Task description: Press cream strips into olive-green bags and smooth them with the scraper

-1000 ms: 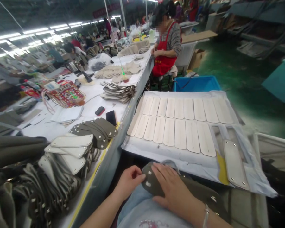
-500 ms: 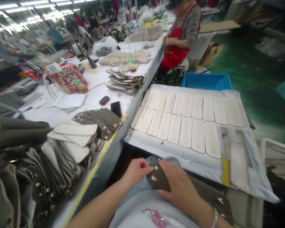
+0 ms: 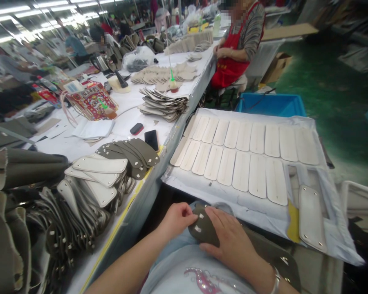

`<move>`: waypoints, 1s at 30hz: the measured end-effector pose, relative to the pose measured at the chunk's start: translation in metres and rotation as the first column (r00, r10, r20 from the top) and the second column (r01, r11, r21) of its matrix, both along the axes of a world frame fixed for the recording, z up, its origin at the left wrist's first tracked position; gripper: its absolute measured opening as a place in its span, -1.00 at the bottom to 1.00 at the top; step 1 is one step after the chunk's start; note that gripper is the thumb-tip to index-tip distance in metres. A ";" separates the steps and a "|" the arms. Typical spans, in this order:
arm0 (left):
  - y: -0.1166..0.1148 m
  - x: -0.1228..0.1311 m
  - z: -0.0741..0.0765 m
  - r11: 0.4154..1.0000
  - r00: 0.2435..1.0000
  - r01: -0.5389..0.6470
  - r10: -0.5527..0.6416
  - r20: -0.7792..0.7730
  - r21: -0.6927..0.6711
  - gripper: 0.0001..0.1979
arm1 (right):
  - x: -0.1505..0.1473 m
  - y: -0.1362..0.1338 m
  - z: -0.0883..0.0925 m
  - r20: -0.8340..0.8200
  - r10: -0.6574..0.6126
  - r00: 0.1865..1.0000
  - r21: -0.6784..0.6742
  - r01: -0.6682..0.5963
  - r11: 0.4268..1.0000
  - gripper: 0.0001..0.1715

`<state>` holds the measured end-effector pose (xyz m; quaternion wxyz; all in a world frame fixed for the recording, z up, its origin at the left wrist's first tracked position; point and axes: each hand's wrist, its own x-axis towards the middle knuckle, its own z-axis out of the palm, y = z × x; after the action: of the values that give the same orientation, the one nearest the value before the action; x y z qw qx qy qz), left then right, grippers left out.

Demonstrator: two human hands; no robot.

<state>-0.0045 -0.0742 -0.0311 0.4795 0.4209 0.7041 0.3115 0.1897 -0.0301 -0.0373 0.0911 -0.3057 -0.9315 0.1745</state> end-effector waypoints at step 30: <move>0.026 0.075 0.011 0.510 0.395 0.859 -0.608 -0.688 0.043 -0.09 | 0.119 -0.007 0.018 0.151 -0.133 0.980 -0.140 0.154 0.978 -0.02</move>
<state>0.0708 -0.0485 -0.0198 0.2252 0.8536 0.4676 0.0454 0.3090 -0.0366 -0.0193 0.0141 -0.3898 -0.8952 0.2155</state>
